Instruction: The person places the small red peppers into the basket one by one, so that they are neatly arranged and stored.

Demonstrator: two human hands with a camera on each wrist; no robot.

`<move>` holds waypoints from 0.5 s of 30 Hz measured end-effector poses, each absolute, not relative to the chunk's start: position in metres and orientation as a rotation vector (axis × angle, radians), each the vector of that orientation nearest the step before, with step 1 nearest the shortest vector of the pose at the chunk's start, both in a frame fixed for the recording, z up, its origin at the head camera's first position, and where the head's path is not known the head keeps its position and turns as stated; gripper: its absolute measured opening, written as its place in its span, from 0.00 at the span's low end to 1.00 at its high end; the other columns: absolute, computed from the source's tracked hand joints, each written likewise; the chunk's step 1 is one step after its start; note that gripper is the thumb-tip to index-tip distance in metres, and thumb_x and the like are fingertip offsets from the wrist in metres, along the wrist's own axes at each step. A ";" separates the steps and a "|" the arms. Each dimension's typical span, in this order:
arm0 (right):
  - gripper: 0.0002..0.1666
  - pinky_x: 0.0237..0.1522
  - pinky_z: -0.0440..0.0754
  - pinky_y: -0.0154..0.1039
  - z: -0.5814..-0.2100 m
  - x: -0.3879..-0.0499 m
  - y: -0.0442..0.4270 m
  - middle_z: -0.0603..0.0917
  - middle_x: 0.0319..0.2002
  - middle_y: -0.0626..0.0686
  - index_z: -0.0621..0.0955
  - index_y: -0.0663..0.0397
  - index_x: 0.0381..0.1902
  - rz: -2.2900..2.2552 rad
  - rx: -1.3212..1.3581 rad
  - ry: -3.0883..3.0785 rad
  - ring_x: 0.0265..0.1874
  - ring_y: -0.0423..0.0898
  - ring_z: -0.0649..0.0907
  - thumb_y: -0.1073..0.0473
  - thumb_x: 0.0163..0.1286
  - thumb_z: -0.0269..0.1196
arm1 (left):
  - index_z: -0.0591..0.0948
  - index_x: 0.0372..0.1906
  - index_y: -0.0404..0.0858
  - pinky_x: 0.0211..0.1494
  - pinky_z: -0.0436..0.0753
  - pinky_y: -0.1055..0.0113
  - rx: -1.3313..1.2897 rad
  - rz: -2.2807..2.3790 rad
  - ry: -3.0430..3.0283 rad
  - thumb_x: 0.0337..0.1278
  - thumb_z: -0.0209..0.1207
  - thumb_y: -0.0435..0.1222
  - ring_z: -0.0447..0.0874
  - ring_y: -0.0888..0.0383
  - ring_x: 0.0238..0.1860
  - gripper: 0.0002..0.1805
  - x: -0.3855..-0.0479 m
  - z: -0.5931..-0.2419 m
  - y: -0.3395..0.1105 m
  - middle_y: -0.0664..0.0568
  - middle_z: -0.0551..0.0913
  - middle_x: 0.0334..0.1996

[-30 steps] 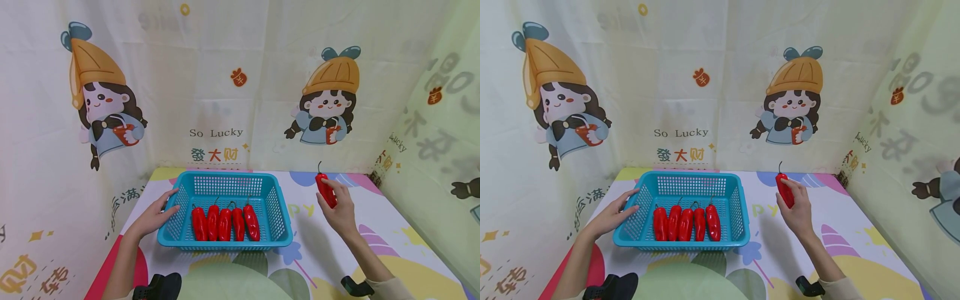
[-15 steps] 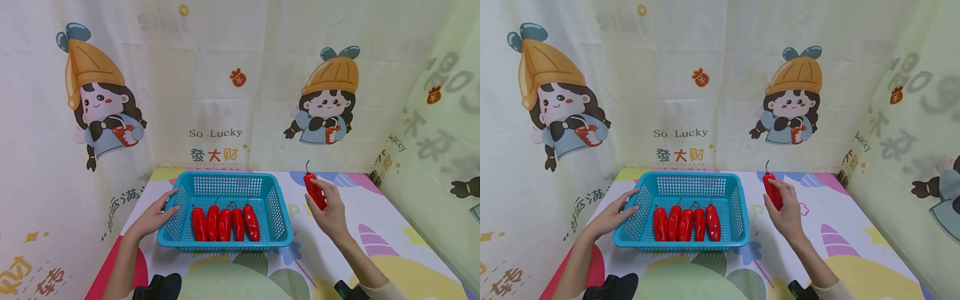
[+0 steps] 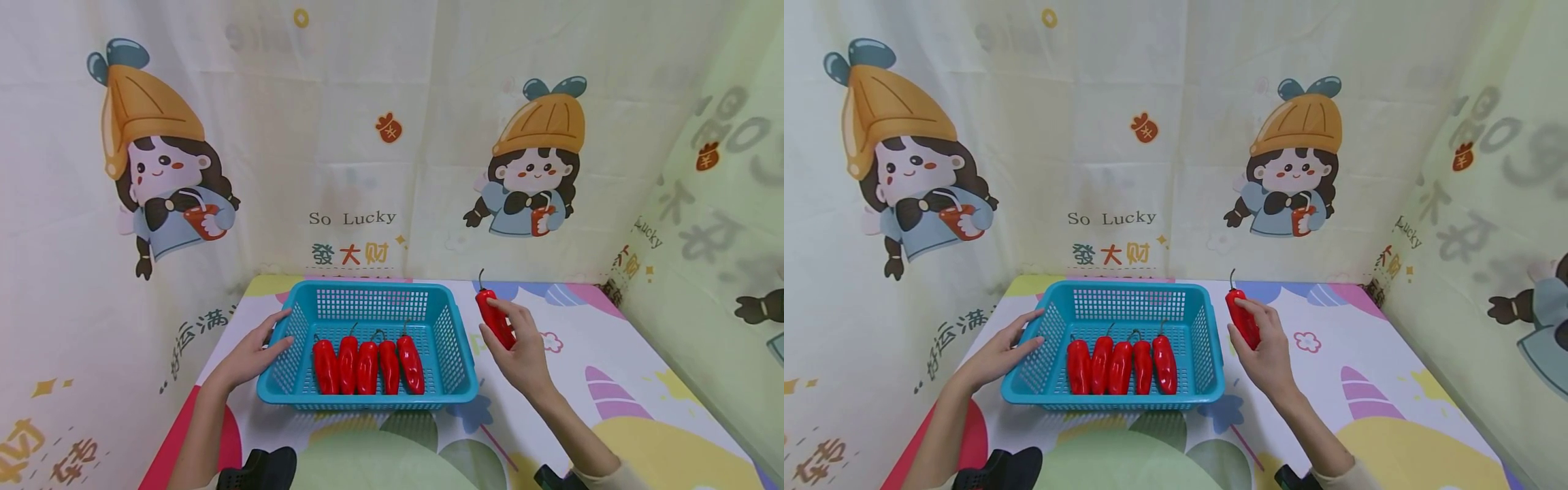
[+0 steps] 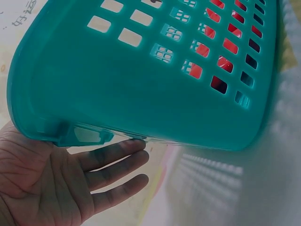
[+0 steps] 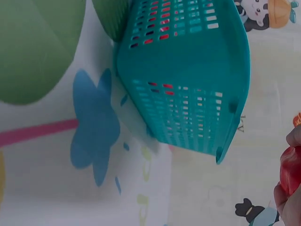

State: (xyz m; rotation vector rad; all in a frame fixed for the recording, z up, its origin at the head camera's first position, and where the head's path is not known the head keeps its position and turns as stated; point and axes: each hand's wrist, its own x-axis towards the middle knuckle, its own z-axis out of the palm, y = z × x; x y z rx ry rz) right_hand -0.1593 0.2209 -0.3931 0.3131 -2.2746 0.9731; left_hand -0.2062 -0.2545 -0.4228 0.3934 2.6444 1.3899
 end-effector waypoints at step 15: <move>0.45 0.43 0.89 0.55 -0.395 -0.154 0.187 0.74 0.66 0.57 0.71 0.48 0.72 1.143 0.257 -2.378 0.57 0.54 0.77 0.64 0.59 0.76 | 0.51 0.83 0.44 0.51 0.87 0.45 0.384 1.383 2.638 0.72 0.59 0.45 0.61 0.25 0.71 0.43 -0.207 -0.424 -0.255 0.29 0.56 0.76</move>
